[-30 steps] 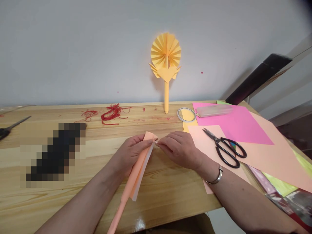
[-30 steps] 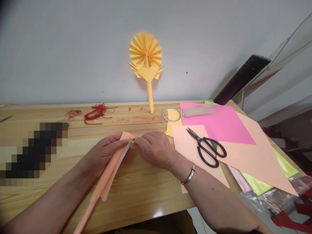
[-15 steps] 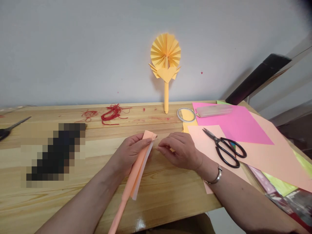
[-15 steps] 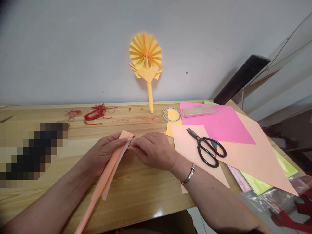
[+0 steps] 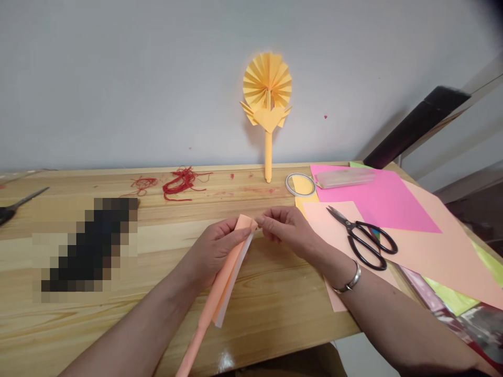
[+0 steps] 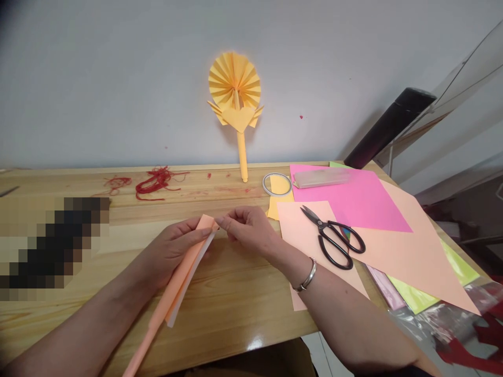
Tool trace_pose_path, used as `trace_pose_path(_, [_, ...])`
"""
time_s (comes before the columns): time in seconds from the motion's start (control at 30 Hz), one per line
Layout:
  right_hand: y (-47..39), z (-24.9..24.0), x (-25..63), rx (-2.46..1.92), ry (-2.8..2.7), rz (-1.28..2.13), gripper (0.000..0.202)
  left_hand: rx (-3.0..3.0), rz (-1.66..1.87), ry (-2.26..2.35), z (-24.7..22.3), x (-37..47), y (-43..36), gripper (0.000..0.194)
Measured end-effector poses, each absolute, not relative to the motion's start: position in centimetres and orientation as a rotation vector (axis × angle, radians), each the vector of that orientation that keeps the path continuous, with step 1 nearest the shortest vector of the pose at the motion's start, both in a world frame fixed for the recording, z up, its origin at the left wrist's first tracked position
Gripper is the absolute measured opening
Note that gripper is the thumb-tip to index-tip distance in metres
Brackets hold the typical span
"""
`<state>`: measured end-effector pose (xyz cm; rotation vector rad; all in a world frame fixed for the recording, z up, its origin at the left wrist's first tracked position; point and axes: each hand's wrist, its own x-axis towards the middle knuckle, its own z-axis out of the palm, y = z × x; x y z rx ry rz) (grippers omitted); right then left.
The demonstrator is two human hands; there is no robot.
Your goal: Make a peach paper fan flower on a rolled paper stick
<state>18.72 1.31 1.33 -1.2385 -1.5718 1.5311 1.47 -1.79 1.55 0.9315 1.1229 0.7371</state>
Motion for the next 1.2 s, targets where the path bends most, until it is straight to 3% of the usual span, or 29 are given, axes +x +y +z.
trace_pose_path(0.27, [1.1, 2.2, 18.4, -1.331, -1.559, 1.534, 0.023, 0.978, 0.713, 1.095, 1.3, 1.5, -1.8, 0.012])
trace_pose_path(0.53, [1.1, 1.7, 18.7, -1.238, -1.555, 1.619, 0.026, 0.987, 0.710, 1.097, 1.5, 1.5, -1.9, 0.013])
trace_pose_path(0.67, [1.3, 0.9, 18.8, -1.117, -1.577, 1.703, 0.037, 0.987, 0.730, 1.085, 1.9, 1.7, -1.8, 0.015])
trace_pose_path(0.83, [1.8, 0.3, 18.9, -1.118, -1.395, 1.716, 0.066, 0.963, 0.755, 1.105, 2.0, 1.8, -1.9, 0.015])
trace_pose_path(1.07, [1.1, 0.8, 18.9, -0.990, -1.592, 1.240, 0.029, 0.923, 0.833, 1.117, 1.6, 1.5, -1.7, 0.016])
trace_pose_path(1.2, [0.9, 0.5, 18.6, -0.957, -1.735, 1.049, 0.020, 0.902, 0.858, 1.095, 1.5, 1.5, -1.5, 0.015])
